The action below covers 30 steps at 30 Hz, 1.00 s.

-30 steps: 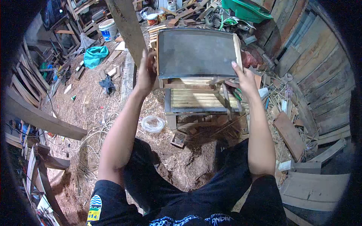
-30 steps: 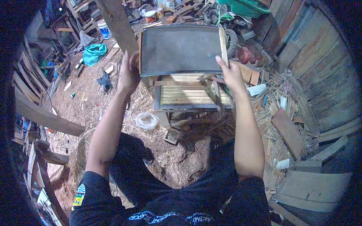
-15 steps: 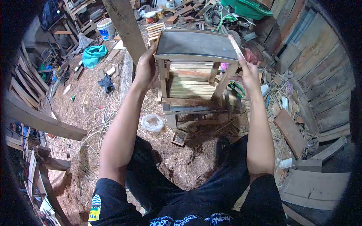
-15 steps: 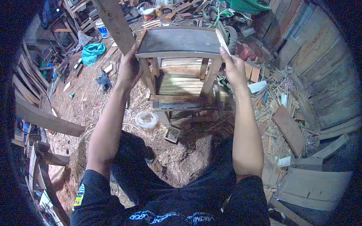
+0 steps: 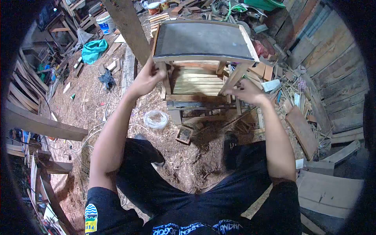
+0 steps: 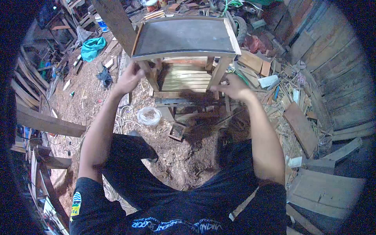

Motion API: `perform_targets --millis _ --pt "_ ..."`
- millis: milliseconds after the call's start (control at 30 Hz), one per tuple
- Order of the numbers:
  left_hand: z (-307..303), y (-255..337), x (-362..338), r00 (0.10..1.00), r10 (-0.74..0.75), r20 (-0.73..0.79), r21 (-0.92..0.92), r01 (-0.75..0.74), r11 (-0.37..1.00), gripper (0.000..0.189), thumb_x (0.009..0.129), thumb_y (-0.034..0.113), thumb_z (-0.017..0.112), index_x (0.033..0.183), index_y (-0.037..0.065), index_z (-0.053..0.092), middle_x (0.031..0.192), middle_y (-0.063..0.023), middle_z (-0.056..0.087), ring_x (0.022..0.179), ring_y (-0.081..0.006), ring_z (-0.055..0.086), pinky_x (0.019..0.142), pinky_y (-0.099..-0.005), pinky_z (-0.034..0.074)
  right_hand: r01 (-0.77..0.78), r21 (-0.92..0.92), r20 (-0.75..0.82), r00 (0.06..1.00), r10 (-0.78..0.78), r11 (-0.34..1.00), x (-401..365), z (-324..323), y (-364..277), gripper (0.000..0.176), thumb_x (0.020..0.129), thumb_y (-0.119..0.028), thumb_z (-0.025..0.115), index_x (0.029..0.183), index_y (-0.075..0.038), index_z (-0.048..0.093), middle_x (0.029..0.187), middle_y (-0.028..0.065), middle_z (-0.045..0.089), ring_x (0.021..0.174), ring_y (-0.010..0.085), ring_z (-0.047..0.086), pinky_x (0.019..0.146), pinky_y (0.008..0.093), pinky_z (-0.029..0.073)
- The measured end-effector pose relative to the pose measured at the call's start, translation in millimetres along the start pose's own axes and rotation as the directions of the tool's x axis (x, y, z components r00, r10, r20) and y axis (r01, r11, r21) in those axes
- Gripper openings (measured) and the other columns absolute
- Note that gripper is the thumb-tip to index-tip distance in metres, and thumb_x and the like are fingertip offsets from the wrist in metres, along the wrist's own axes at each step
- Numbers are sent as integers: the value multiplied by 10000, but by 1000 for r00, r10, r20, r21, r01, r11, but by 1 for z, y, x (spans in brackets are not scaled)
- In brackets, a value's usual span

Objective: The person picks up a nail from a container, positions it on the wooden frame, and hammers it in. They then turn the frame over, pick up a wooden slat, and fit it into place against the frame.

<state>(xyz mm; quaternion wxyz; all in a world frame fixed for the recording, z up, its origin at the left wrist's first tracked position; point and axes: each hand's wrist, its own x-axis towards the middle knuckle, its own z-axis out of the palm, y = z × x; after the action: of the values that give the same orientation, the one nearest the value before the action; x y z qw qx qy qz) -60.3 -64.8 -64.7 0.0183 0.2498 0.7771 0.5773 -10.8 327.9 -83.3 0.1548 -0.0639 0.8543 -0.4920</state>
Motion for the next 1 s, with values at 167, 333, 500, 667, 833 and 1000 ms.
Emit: perform_targets --millis 167,333,500,667,833,1000 --pt "20 -33 -11 982 -16 186 539 -89 838 918 753 374 838 1445 18 351 1443 -266 424 1348 -363 437 1098 -442 382 235 -397 -178 929 -326 887 20 44 44 497 813 -285 803 1189 -12 623 1140 126 648 1090 238 599 944 385 477" --pt "42 -57 -18 989 -124 -78 668 145 729 915 706 396 863 1422 85 385 1454 -253 435 1293 -405 481 1055 -440 428 152 -369 -213 947 -242 917 46 48 70 521 773 -260 814 1185 -17 608 1228 177 597 1174 319 559 997 399 435" --pt "46 -77 -15 927 -366 81 575 257 777 869 727 415 838 1385 53 400 1159 -262 652 1144 -379 613 972 -454 486 35 -265 -202 975 -91 964 35 40 44 531 758 -273 816 1194 -38 622 1211 179 634 1132 331 606 972 399 460" --pt "61 -64 -16 940 -325 -103 470 334 817 560 868 400 720 1249 25 552 1047 -245 697 1002 -375 684 852 -453 541 20 -320 -265 958 -110 947 34 32 46 330 786 -284 803 1006 -58 707 984 153 716 961 316 675 840 416 501" --pt "71 -102 -4 978 -188 -85 628 199 752 747 925 428 603 1452 -19 318 1400 -328 443 1207 -517 502 1049 -501 414 3 -371 -296 947 -122 929 35 22 54 352 773 -319 808 1015 -76 729 1000 163 719 976 330 678 843 428 508" --pt "76 -114 5 995 -70 -76 668 103 737 768 935 453 582 1446 -59 325 1435 -349 392 1288 -529 416 1093 -511 367 15 -389 -325 933 -152 921 39 19 65 331 782 -312 802 985 -62 725 998 164 716 970 329 675 846 421 503"
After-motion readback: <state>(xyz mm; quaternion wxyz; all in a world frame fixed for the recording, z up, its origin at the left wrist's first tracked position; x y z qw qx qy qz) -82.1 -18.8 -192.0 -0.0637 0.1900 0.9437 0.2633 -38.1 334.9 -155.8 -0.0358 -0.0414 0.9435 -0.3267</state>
